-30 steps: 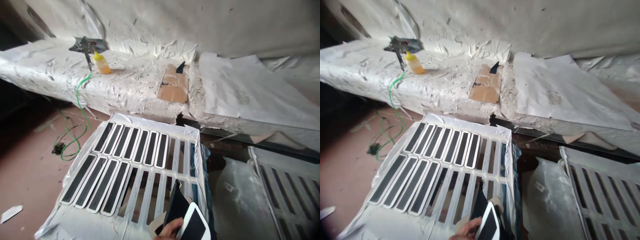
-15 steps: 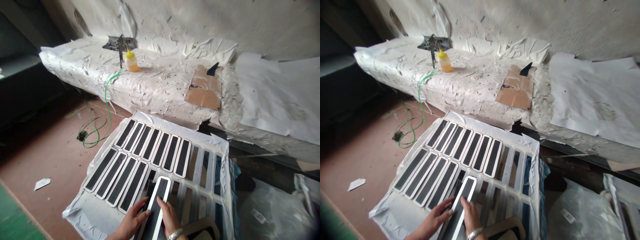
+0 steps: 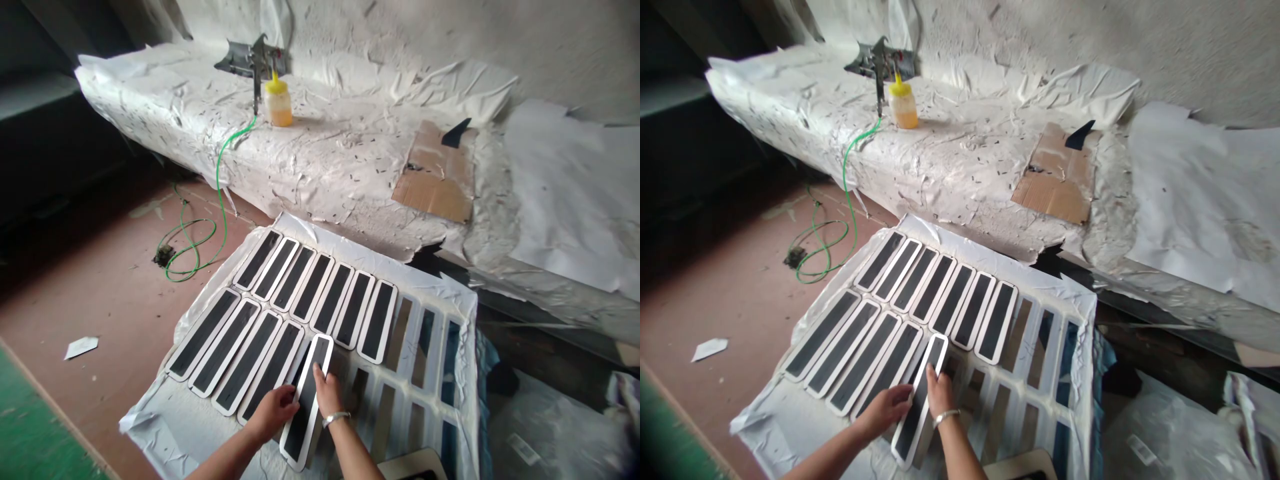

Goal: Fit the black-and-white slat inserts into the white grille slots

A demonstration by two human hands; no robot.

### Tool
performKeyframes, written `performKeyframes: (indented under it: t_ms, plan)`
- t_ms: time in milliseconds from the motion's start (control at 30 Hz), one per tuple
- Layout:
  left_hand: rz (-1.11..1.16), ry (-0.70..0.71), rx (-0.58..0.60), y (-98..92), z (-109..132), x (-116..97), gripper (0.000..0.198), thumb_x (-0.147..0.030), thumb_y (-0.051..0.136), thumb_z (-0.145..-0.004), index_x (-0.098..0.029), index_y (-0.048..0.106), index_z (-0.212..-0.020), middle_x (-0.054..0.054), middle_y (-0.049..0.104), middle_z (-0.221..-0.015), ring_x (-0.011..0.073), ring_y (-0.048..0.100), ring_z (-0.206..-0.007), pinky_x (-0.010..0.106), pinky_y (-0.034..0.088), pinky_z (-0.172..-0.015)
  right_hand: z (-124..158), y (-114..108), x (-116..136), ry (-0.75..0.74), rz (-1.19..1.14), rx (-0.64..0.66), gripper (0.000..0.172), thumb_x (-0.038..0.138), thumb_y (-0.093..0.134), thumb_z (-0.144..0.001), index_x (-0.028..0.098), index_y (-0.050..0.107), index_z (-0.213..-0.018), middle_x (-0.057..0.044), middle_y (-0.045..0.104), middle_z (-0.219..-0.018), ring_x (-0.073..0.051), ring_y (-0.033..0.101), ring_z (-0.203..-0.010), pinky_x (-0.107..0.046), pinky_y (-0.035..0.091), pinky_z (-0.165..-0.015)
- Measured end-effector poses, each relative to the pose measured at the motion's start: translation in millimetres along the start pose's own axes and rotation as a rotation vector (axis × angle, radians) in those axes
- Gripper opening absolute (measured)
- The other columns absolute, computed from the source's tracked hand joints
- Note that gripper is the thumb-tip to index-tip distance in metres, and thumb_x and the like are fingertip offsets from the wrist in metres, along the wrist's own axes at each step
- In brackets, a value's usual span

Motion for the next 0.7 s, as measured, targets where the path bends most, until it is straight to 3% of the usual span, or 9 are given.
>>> performKeyframes:
  t_ms: [100,200,300,367,533,700]
  plan:
    - [-0.254,-0.008,-0.108,-8.0,0.1,5.8,0.026,-0.025,0.057,-0.071,-0.008,0.062,-0.090,0.001,0.056,-0.068,0.0132,0.050,-0.064,0.024,0.037,-0.059,3.7,3.5,-11.9,0.043,0.056,-0.062,0.069,0.071,0.027,-0.082,0.012,0.063,-0.085,-0.019,0.069,-0.094,-0.028,0.065,-0.092,-0.033,0.046,-0.078]
    - [-0.357,-0.014,-0.158,-19.7,-2.8,5.4,0.012,-0.022,0.058,-0.070,-0.011,0.059,-0.072,-0.002,0.052,-0.062,0.0113,0.046,-0.060,0.023,0.033,-0.057,8.1,3.3,-12.4,-0.004,0.142,-0.071,0.049,0.058,0.035,-0.085,0.014,0.057,-0.089,-0.019,0.068,-0.099,-0.029,0.064,-0.097,-0.034,0.046,-0.081]
    - [-0.424,-0.027,-0.202,-31.6,-6.3,3.6,0.013,-0.025,0.058,-0.070,-0.012,0.060,-0.073,-0.001,0.054,-0.063,0.0119,0.047,-0.060,0.023,0.033,-0.057,8.6,2.5,-13.3,-0.008,0.140,0.013,0.024,0.040,0.039,-0.087,0.020,0.047,-0.076,-0.008,0.068,-0.077,-0.019,0.066,-0.070,-0.026,0.045,-0.064]
    - [-0.492,-0.037,-0.218,-36.5,-7.2,1.3,0.015,-0.027,0.058,-0.070,-0.013,0.062,-0.074,-0.001,0.056,-0.062,0.0125,0.048,-0.059,0.024,0.032,-0.057,6.4,1.8,-13.8,0.004,0.100,0.076,0.018,0.031,0.040,-0.086,0.021,0.042,-0.071,-0.002,0.063,-0.065,-0.013,0.063,-0.058,-0.022,0.041,-0.056]
    - [-0.707,-0.038,-0.245,-41.5,-4.7,-12.0,0.017,-0.030,0.059,-0.070,-0.015,0.066,-0.070,0.003,0.062,-0.066,0.0156,0.053,-0.065,0.026,0.031,-0.059,-1.8,-0.7,-6.4,0.002,0.244,0.085,0.020,0.028,0.047,-0.084,0.019,0.047,-0.066,0.000,0.061,-0.056,-0.012,0.061,-0.053,-0.021,0.039,-0.056]
    - [-0.893,-0.091,-0.196,-41.4,-9.0,-24.8,0.015,-0.029,0.064,-0.070,-0.016,0.070,-0.074,0.008,0.068,-0.078,0.0208,0.061,-0.075,0.028,0.037,-0.062,-6.6,1.6,1.8,0.004,0.476,0.064,0.019,0.028,0.048,-0.084,0.017,0.060,-0.075,-0.005,0.068,-0.066,-0.013,0.062,-0.056,-0.023,0.039,-0.058]
Point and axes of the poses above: each hand's wrist, its own z-axis away from the middle knuckle, its own y-axis out of the palm, x = y × z, the point moved 5 cm from there along -z, towards the middle knuckle
